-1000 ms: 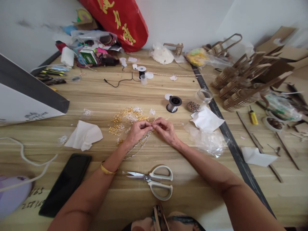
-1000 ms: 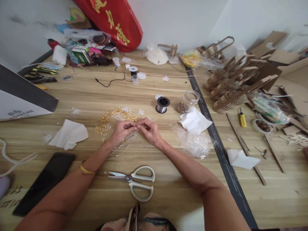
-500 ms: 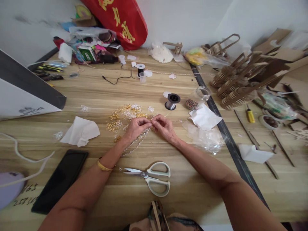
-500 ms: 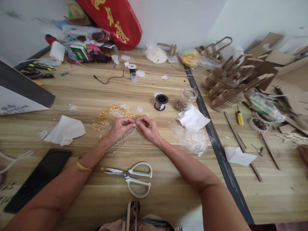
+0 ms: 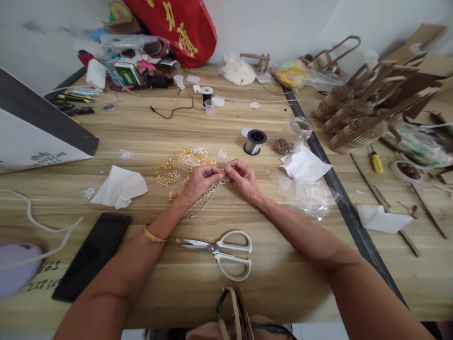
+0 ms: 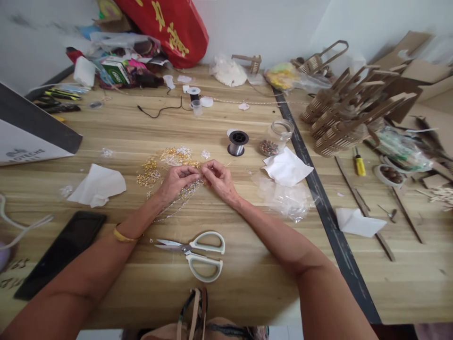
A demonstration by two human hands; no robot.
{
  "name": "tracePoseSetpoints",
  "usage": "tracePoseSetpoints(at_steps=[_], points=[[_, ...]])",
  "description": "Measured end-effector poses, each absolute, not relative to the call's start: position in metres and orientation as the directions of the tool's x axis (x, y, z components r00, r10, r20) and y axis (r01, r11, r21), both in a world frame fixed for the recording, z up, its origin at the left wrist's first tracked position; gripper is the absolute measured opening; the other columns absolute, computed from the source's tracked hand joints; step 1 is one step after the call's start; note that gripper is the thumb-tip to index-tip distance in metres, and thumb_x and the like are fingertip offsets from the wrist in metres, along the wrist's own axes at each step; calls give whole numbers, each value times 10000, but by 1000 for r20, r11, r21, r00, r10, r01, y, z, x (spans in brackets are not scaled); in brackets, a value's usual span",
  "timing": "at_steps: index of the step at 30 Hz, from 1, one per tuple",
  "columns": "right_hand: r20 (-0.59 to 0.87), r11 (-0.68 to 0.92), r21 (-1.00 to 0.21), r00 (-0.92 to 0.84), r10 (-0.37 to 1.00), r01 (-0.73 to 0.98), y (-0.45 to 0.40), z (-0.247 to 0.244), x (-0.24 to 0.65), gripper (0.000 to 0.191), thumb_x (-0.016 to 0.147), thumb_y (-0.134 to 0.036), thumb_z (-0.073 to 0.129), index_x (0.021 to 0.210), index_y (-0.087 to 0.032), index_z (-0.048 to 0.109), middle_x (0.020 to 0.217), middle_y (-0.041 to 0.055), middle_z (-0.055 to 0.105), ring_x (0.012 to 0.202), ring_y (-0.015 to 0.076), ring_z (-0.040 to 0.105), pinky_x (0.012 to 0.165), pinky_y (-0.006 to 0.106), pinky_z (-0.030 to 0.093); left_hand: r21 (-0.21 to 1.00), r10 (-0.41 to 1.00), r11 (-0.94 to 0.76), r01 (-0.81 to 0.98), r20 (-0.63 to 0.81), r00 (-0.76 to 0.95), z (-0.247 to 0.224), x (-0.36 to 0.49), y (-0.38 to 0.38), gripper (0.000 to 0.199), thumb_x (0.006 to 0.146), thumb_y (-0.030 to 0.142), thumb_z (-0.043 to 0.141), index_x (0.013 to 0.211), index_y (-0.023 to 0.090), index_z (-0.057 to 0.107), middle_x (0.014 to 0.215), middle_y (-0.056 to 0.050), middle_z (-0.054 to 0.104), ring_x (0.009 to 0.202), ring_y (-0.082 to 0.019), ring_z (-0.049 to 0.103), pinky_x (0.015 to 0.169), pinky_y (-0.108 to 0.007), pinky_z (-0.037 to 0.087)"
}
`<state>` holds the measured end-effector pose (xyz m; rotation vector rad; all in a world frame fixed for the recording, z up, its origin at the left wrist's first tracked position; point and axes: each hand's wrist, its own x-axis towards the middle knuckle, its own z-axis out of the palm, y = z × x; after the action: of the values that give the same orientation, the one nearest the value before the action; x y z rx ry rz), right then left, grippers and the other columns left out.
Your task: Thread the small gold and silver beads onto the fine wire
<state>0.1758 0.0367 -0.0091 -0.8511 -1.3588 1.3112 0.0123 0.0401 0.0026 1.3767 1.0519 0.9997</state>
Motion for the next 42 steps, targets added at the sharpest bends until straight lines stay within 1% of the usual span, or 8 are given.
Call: tracePoseSetpoints(at_steps=[4,10,12,15,18,25,34,42], points=[[207,173,-971,-218,954,-166,36,-8,175,312,841,-493,620,807,-189,556,612,-33,527,530,81,476,479,214,421,998,974,-11,68,-5,227,1,12,41,212,659,336,745,729,144,690,535,30,563,448,-63,402,436,-213,307],[171,136,-977,-225,959,-164,37,-9,176,347,820,-523,633,838,-186,551,600,-36,531,522,85,483,469,214,423,999,981,6,38,-13,195,4,10,40,197,659,320,746,720,144,683,512,33,542,429,-58,400,415,-202,305],[163,127,-981,-261,952,-148,38,-11,176,344,798,-500,670,867,-180,564,599,-44,528,507,78,469,468,213,408,1000,986,5,9,-7,168,4,10,40,189,668,317,742,714,147,674,505,38,531,428,-57,404,413,-197,313],[172,140,-982,-306,936,-125,38,-14,175,322,775,-440,715,897,-171,589,670,-28,566,538,76,482,489,214,402,999,988,7,-44,0,156,1,11,41,185,681,315,744,728,154,668,524,41,539,436,-57,422,416,-191,329],[184,159,-981,-292,938,-107,37,-15,175,286,773,-395,724,885,-161,605,736,-7,598,578,80,506,518,220,414,996,983,-1,-87,18,185,-5,11,42,171,703,312,742,744,160,677,560,34,566,454,-56,433,423,-186,345],[136,118,-990,-286,949,-79,34,-8,174,312,763,-432,720,811,-146,605,603,-36,552,480,62,449,455,211,357,992,983,-6,-124,29,182,-10,13,41,154,718,311,740,748,169,689,533,40,544,459,-58,440,436,-186,352],[54,-4,-984,-314,948,-180,35,-10,173,345,724,-472,744,782,-173,582,564,-53,542,464,63,478,435,194,406,993,987,-104,-51,109,116,-6,15,39,155,693,306,747,731,163,701,538,24,576,445,-65,444,436,-206,354],[61,-5,-976,-296,953,-217,34,-12,174,298,756,-441,726,795,-175,599,601,-37,561,523,74,505,462,185,428,994,994,-68,-86,75,82,-3,14,40,168,662,293,763,708,151,686,516,29,567,440,-64,452,424,-199,353]])
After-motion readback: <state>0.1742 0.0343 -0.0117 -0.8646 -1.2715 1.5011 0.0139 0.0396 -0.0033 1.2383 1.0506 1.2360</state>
